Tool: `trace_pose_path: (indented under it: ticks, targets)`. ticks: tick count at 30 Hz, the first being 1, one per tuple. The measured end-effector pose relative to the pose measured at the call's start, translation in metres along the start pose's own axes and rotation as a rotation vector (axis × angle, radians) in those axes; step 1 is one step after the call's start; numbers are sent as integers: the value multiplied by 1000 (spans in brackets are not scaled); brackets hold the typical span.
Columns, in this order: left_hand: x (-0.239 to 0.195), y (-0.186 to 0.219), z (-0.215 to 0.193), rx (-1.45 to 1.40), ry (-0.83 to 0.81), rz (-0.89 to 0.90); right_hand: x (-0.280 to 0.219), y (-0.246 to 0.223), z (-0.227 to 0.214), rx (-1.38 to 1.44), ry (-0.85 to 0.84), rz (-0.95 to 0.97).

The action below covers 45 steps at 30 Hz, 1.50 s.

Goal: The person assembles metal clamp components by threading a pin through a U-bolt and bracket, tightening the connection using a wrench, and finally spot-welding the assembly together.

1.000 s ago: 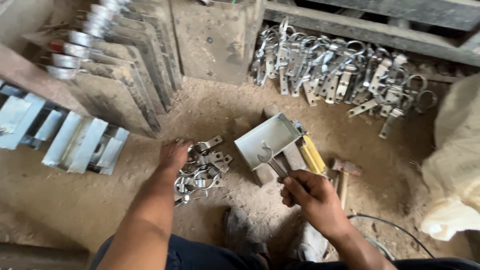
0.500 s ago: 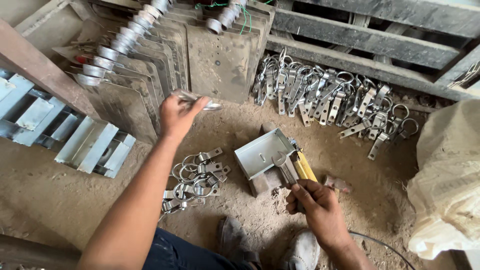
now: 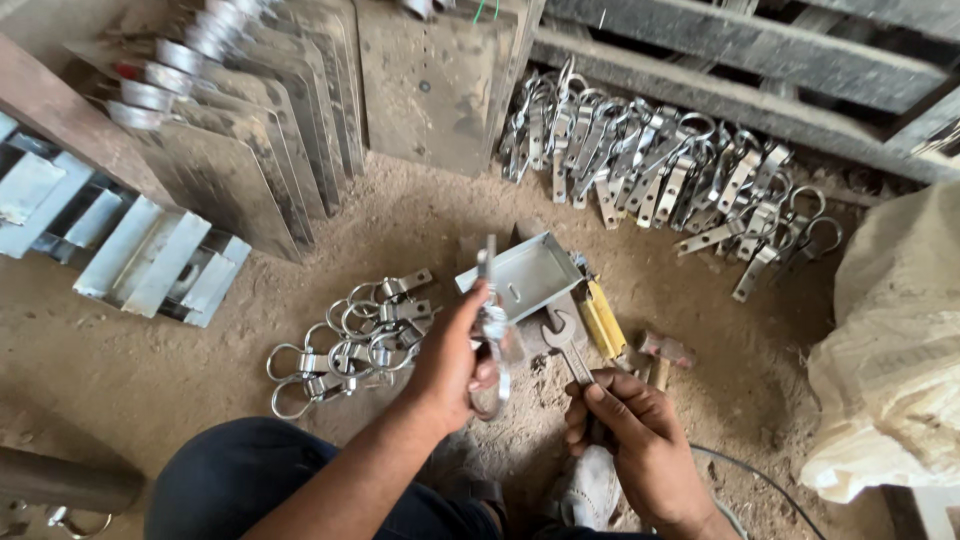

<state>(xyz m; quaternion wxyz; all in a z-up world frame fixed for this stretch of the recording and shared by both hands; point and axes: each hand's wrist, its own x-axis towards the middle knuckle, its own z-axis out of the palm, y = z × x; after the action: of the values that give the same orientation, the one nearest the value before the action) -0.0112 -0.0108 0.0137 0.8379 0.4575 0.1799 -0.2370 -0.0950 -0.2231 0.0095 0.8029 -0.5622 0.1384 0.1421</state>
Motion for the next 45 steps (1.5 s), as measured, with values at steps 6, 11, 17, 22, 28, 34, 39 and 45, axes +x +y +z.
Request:
trace_pose_path:
  ticks: [6,11,17,22,28,34,39,45]
  targets:
    - [0,-20,6,134,-34,328,-5,15,7,108,-80,149]
    - [-5,-16,-7,127,-7,442,-2,24,16,48,-137,204]
    - [-9,-14,-16,158,-5,553,-5,27,33,-17,-140,332]
    - [-13,-17,-20,163,-63,732,-15,27,53,159,-149,392]
    - [-17,-18,-22,177,-80,760,-23,27,63,331,-111,503]
    - [-16,-21,-24,195,-80,641,-21,33,46,202,-320,395]
    - [-13,-21,-26,214,-138,551,-22,33,41,118,-408,331]
    - [-8,-24,-26,187,-142,498,-21,18,43,-69,-358,385]
